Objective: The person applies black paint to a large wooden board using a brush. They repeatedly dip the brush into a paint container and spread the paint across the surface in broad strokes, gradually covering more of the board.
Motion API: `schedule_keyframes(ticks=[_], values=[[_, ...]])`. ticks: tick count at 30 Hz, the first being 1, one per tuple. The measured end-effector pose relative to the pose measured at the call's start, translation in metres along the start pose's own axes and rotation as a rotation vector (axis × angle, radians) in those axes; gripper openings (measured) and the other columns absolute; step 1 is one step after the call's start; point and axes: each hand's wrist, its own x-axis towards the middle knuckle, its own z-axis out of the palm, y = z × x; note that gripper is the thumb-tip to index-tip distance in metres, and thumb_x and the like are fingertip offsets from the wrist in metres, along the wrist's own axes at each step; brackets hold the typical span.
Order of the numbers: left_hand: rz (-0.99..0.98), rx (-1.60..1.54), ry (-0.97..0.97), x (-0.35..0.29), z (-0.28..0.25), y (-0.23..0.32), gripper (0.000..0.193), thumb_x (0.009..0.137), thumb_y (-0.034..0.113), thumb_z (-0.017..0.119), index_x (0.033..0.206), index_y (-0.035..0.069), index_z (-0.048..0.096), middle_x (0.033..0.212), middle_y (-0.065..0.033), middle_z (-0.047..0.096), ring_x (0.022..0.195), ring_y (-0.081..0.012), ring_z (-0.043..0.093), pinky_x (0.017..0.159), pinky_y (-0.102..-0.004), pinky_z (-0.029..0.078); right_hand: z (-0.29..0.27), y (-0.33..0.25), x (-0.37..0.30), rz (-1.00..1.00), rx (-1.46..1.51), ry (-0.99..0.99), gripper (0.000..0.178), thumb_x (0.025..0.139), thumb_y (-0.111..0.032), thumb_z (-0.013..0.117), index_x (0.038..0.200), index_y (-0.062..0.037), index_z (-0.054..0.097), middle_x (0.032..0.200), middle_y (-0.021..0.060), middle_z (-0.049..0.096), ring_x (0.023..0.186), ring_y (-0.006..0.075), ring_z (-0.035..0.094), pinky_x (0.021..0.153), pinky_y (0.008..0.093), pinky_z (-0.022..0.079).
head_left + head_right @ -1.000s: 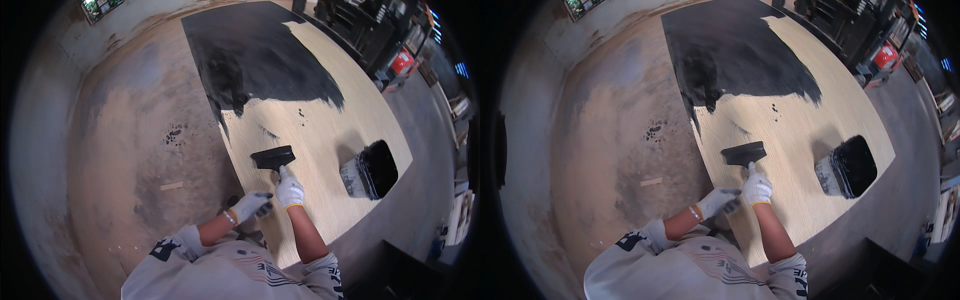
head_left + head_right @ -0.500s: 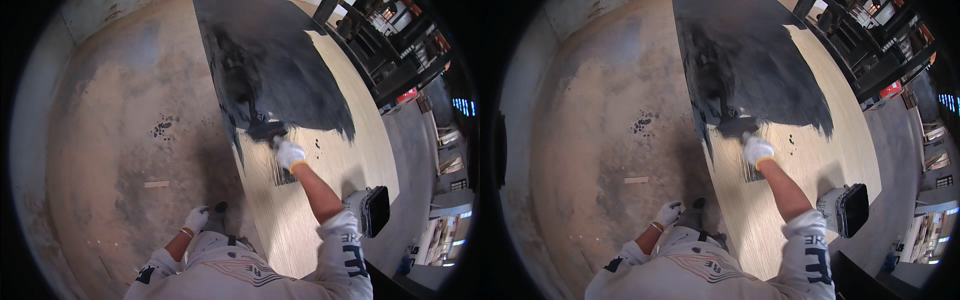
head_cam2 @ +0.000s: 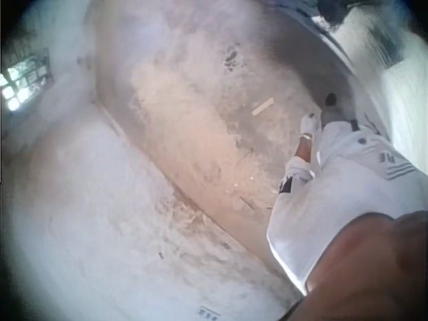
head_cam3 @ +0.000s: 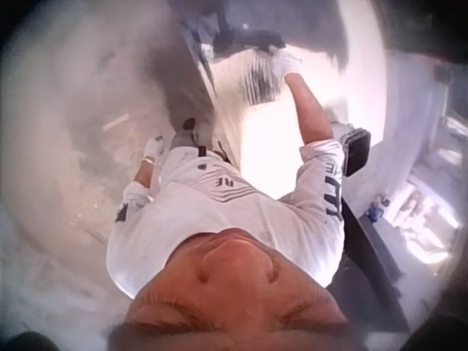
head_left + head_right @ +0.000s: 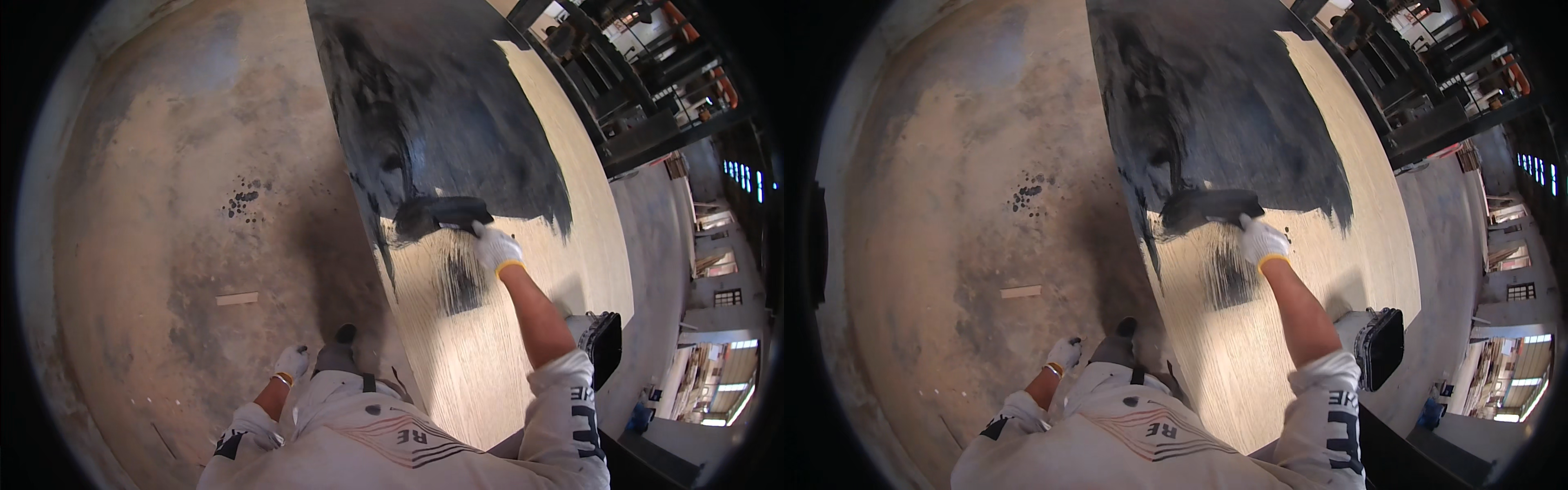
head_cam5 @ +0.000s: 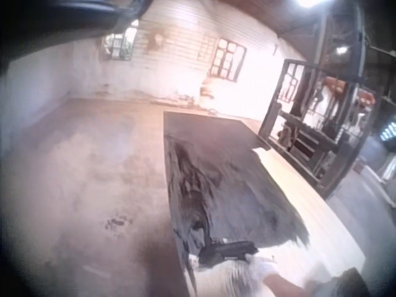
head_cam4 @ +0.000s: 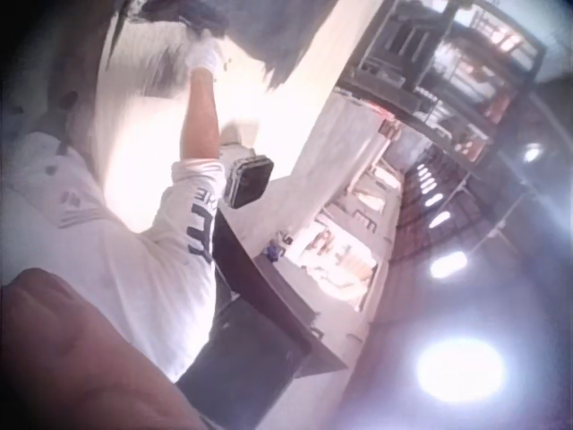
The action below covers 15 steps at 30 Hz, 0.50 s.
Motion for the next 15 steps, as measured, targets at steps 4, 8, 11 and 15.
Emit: schedule_keyframes(ticks=[4, 8, 11, 15], values=[[0.052, 0.054, -0.039, 0.01, 0.003, 0.01, 0.038, 0.103, 0.025, 0.058, 0.133, 0.007, 0.074, 0.085, -0.0098, 0.076, 0.066, -0.0194, 0.071, 0.065, -0.0347, 0.058, 0.016, -0.07, -0.026, -0.269, 0.025, 0.078, 0.044, 0.105, -0.029, 0.047, 0.144, -0.0167, 0.062, 0.132, 0.0226, 0.072, 0.122, 0.0418, 0.069, 0.106, 0.051, 0.054], [0.042, -0.209, 0.031, 0.023, 0.004, -0.002, 0.039, 0.102, 0.027, 0.06, 0.132, 0.006, 0.074, 0.089, -0.0097, 0.078, 0.068, -0.0189, 0.072, 0.066, -0.0349, 0.059, 0.003, -0.026, -0.031, -0.205, -0.038, 0.015, 0.044, 0.106, -0.03, 0.046, 0.145, -0.0167, 0.061, 0.13, 0.0238, 0.073, 0.121, 0.0423, 0.07, 0.104, 0.0531, 0.054], [0.222, 0.279, 0.126, 0.03, 0.005, -0.004, 0.04, 0.102, 0.027, 0.061, 0.132, 0.004, 0.074, 0.09, -0.0086, 0.077, 0.068, -0.0157, 0.071, 0.065, -0.034, 0.058, 0.001, -0.026, 0.024, -0.148, 0.03, 0.085, 0.049, 0.105, -0.033, 0.051, 0.15, -0.016, 0.058, 0.133, 0.0226, 0.072, 0.125, 0.0426, 0.068, 0.108, 0.0525, 0.052], [0.051, -0.031, -0.032, 0.031, 0.007, -0.007, 0.039, 0.1, 0.029, 0.062, 0.13, 0.007, 0.075, 0.099, -0.0154, 0.08, 0.081, -0.0283, 0.076, 0.075, -0.0415, 0.06, -0.003, -0.044, 0.028, -0.214, -0.098, 0.025, 0.055, 0.104, -0.039, 0.054, 0.157, -0.0255, 0.053, 0.138, 0.0217, 0.07, 0.13, 0.0395, 0.065, 0.111, 0.0484, 0.051]])
